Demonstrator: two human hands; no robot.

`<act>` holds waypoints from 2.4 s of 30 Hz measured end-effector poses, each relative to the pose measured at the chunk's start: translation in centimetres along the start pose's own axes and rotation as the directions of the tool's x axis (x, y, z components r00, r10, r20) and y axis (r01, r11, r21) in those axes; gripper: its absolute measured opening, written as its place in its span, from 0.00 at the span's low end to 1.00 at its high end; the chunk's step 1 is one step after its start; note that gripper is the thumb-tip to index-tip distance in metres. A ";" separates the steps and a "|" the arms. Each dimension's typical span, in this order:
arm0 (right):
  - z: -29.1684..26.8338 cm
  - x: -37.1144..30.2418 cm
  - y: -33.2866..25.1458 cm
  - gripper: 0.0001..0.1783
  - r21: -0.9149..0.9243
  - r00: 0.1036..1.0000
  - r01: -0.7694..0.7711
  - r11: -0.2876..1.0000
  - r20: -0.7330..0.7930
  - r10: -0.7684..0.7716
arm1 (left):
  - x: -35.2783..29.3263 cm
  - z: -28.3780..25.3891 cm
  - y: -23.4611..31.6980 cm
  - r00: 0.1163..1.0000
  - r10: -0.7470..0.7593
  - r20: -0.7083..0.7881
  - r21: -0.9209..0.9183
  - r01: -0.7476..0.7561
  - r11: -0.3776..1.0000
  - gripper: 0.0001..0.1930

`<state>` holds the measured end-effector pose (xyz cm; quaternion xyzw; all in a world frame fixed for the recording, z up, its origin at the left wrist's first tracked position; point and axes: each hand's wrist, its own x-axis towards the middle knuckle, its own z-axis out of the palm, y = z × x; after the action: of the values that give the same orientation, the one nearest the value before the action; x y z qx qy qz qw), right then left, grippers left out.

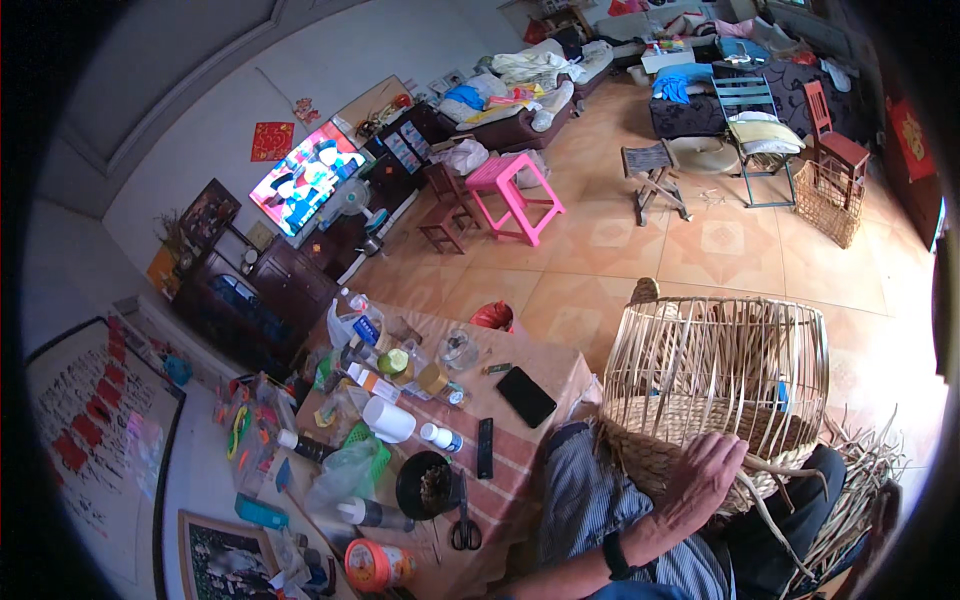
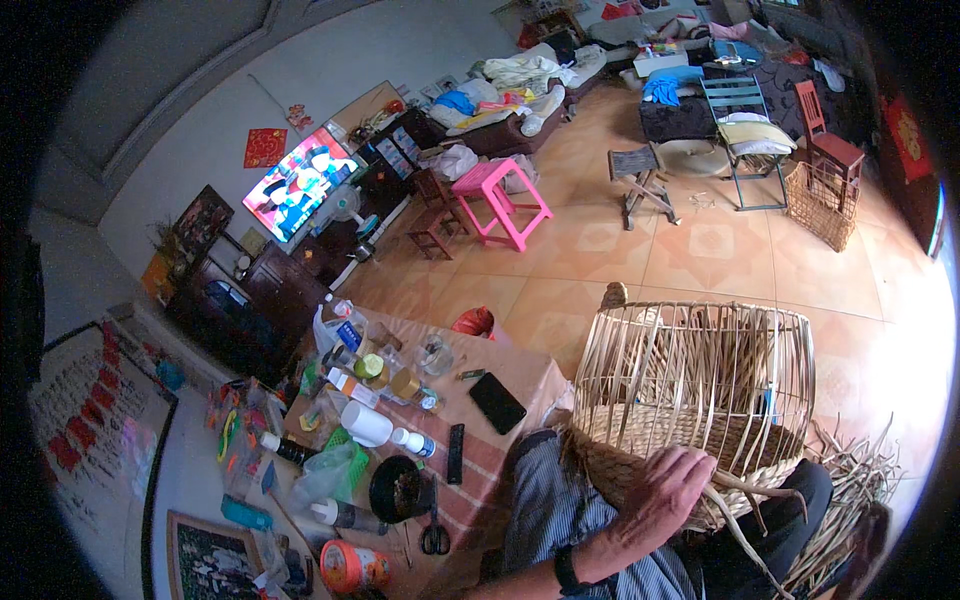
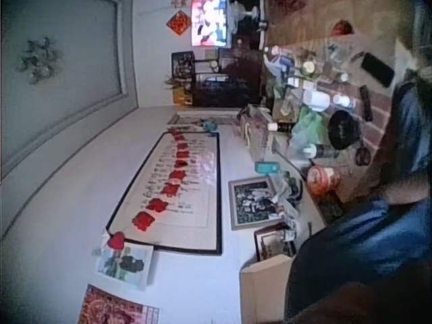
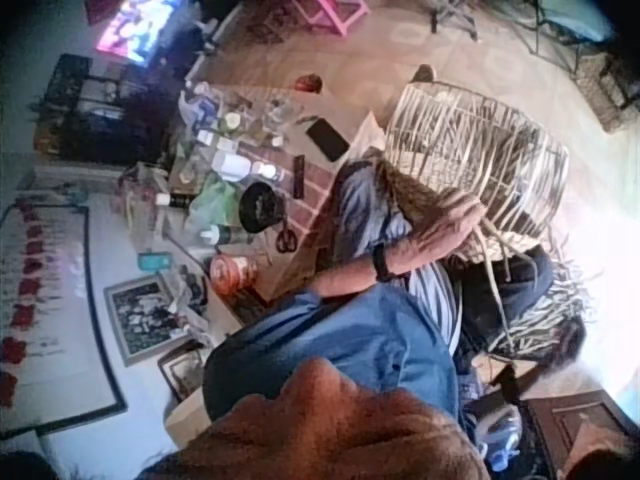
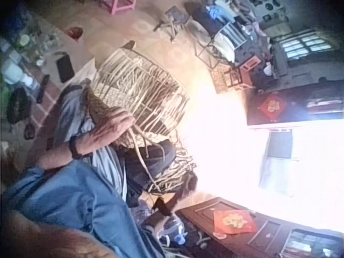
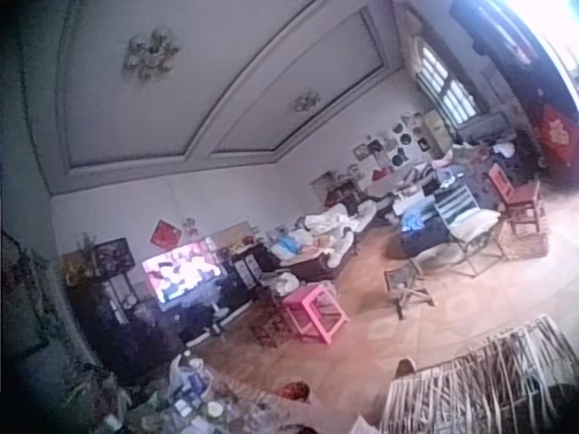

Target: Weaving and assembling a traditional straw and bamboo basket cage structure using thin split strips.

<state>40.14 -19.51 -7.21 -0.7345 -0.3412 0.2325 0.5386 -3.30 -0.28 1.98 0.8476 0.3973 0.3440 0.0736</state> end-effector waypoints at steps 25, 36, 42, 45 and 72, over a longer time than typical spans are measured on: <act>22.9 -6.0 -22.0 0.09 -0.298 0.786 0.616 0.729 0.292 -0.545 | 3.0 0.0 -1.0 0.823 -0.322 0.468 -0.092 0.408 0.908 0.10; 27.9 -5.6 -18.3 0.05 -0.283 0.855 0.501 0.818 0.311 -0.416 | 1.5 2.4 -1.6 0.870 -0.300 0.391 -0.283 0.424 0.860 0.21; 27.0 -6.3 -18.0 0.07 -0.341 0.802 0.575 0.743 0.412 -0.432 | 0.6 2.6 -1.7 0.920 -0.263 0.290 -0.315 0.351 0.882 0.12; 26.0 -6.0 -18.2 0.15 -0.352 0.784 0.603 0.716 0.428 -0.450 | 0.5 2.3 -1.4 0.920 -0.262 0.292 -0.301 0.348 0.888 0.07; 21.1 -6.4 -14.4 0.09 -0.512 0.691 0.627 0.587 0.713 -0.116 | 0.9 1.9 -1.5 0.959 -0.174 0.225 -0.381 0.251 0.890 0.17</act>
<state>17.37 -8.27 -0.29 -0.6713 -0.7135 0.1752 0.0985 -2.62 1.62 0.46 0.7932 0.3992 0.3285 0.3216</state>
